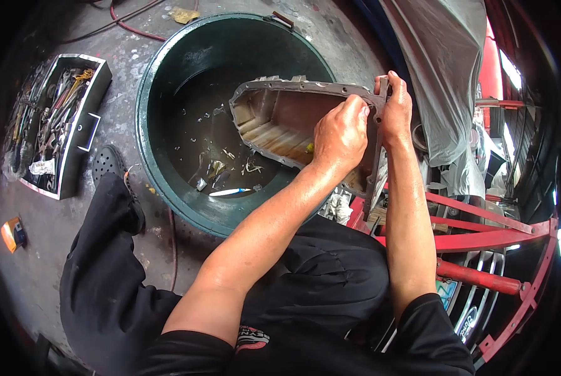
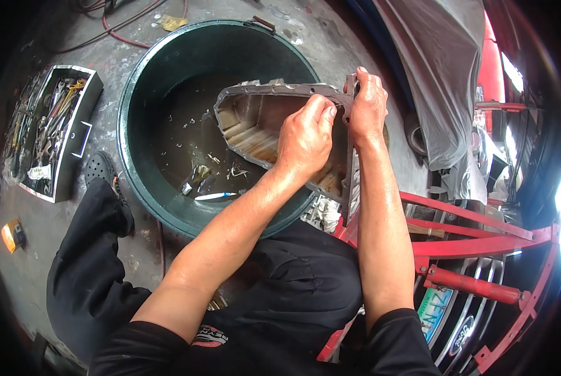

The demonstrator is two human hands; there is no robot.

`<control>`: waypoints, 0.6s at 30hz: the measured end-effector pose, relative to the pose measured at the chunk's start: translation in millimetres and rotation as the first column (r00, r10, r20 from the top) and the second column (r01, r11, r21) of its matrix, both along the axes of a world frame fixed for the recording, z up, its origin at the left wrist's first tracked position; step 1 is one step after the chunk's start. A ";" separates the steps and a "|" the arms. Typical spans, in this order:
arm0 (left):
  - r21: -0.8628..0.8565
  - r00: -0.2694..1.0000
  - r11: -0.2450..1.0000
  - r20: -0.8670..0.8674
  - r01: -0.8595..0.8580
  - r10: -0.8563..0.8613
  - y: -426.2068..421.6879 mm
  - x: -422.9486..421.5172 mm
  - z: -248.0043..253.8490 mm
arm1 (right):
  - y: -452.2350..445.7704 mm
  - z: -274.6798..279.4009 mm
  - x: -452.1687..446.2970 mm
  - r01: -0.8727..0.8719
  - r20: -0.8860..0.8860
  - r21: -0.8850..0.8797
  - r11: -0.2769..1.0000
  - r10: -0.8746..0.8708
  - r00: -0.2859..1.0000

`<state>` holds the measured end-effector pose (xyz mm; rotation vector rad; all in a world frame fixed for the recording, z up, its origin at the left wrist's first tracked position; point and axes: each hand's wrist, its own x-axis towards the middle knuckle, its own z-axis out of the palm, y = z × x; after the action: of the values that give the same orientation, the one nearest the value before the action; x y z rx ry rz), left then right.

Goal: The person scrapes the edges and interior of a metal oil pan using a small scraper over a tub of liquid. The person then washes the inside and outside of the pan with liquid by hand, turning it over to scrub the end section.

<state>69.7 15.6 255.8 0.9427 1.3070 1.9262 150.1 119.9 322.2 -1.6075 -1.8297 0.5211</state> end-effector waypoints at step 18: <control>0.145 0.979 0.975 -0.095 -0.168 0.183 2.5 5.2 -9.8 | 0.2 -0.8 -4.0 -0.019 0.072 0.017 1.000 0.018 0.997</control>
<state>74.9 18.1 246.0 1.0409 1.3747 2.1489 146.2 120.1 321.4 -1.6181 -1.8982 0.4587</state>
